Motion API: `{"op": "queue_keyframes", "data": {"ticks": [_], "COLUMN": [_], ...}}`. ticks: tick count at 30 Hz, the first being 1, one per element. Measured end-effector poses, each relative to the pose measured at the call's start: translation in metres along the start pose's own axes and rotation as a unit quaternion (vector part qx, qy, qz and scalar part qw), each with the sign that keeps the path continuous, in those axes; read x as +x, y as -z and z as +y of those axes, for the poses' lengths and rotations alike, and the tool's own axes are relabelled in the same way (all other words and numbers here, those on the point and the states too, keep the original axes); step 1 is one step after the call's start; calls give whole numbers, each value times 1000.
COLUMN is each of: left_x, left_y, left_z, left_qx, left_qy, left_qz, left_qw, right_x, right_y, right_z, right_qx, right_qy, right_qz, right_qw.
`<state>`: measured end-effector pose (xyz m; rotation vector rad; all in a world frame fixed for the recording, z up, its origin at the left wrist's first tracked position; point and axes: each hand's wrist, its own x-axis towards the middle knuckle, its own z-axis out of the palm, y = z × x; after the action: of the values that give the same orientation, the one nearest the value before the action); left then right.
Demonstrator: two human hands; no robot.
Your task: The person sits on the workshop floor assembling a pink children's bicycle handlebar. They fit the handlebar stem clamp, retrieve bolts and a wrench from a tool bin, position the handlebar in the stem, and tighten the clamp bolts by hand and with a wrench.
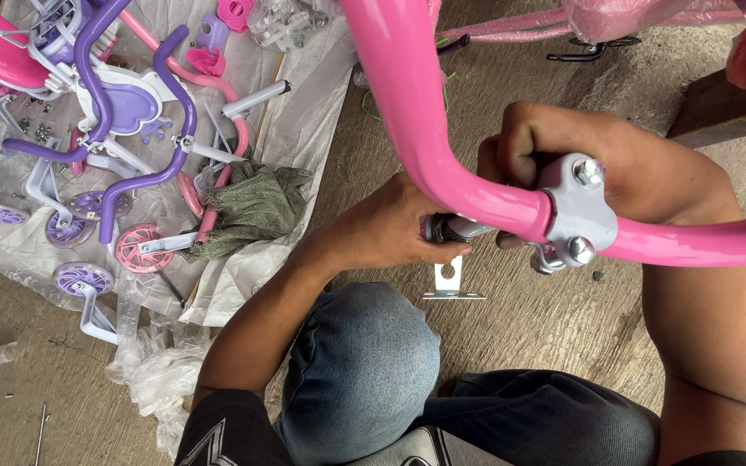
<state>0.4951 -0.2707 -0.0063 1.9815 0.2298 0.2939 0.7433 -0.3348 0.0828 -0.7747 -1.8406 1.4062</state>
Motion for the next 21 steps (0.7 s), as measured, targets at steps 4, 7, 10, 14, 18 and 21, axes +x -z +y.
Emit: {"op": "queue_keyframes", "data": {"ticks": [4, 7, 10, 14, 18, 21], "left_x": [1, -1, -2, -4, -9, -16], "left_y": [2, 4, 5, 7, 3, -1], "left_z": [1, 5, 10, 11, 9, 9], "left_qx": [-12, -9, 20, 27, 53, 34], "left_qy": [-1, 32, 41, 44, 56, -12], "left_qz": [-4, -4, 11, 3, -8, 24], "left_qw": [1000, 999, 999, 999, 997, 999], "right_x": [0, 1, 0, 0, 4, 2], "right_y": [1, 1, -1, -5, -4, -8], "right_z": [-2, -1, -1, -5, -8, -5], "right_qx": [-7, 23, 17, 44, 25, -9], "right_qy": [-22, -7, 13, -20, -13, 23], "right_qz": [3, -13, -28, -14, -36, -42], "right_qw": [1000, 1000, 999, 999, 999, 999]}}
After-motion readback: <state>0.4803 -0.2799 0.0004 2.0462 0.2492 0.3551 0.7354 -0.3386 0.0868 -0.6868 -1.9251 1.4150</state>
